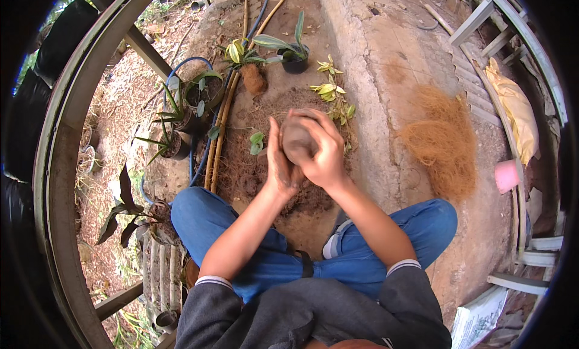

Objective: The person sits cross-legged on the ground and shapes a lump of clay into a smooth, round ball using both hands. They repeatedly roll and press the clay between their palms to refine its spherical shape. The person briefly picks up a leaf to wipe the surface of the clay ball before continuing to shape it.

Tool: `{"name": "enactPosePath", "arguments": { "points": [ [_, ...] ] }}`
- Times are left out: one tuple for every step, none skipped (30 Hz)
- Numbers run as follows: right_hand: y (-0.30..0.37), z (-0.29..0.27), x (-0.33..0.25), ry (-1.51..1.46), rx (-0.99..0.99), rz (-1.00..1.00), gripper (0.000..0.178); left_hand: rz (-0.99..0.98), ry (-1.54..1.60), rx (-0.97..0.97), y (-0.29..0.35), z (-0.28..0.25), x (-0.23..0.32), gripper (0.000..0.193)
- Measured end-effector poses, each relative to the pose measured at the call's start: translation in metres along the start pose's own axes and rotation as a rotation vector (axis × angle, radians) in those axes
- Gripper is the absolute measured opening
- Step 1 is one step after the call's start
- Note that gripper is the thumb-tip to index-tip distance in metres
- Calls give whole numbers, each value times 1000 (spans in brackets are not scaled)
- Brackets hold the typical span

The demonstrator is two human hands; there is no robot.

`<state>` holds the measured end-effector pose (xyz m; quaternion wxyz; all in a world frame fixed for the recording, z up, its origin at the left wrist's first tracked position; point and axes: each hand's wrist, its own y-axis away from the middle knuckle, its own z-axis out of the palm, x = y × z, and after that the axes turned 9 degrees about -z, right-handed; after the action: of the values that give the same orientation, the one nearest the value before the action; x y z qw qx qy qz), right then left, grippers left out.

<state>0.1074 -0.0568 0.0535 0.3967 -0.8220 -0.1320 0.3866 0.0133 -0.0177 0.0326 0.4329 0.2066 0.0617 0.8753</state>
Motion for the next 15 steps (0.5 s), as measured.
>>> {"name": "enactPosePath", "arguments": {
  "points": [
    [3, 5, 3, 47, 159, 9, 28, 11, -112, 7, 0, 1, -2, 66],
    [3, 3, 5, -85, 173, 114, 22, 19, -218, 16, 0, 1, -5, 70],
    [2, 2, 7, -273, 229, 302, 20, 35, -270, 21, 1, 0, 0, 72],
    [-1, 1, 8, -461, 283, 489, 20, 51, -322, 27, 0, -1, 5, 74],
    [-2, 0, 4, -573, 284, 613, 23, 35, -304, 29, -3, -4, 6, 76],
    [-1, 4, 2, -541, 308, 494, 24, 19, -286, 32, -9, -8, 5, 78],
    [1, 11, -2, -507, 332, 375, 25, 4, -268, 34, -11, -12, 5, 80],
    [4, 13, -3, -465, 355, 256, 27, -16, -177, 14, -12, -13, 4, 84],
    [4, 11, -6, -552, 391, 240, 26, -35, -86, -6, -11, -15, 3, 88],
    [5, 9, -4, -344, 274, 166, 25, -54, 6, -26, -10, -17, 1, 92],
    [5, 8, -3, -139, 161, 92, 24, -78, 38, -47, -7, -16, 0, 94],
    [4, 7, -2, 65, 47, 17, 23, -98, -147, 28, -6, -14, -3, 95],
    [8, 9, 1, 131, 111, 50, 23, -69, -212, 16, -5, -10, -7, 96],
    [12, 9, 7, 39, 123, 180, 23, -49, -275, 6, -2, -3, -10, 97],
    [10, 9, 12, -59, 131, 301, 23, -63, -352, 18, -7, -16, -6, 98]
  ]
}}
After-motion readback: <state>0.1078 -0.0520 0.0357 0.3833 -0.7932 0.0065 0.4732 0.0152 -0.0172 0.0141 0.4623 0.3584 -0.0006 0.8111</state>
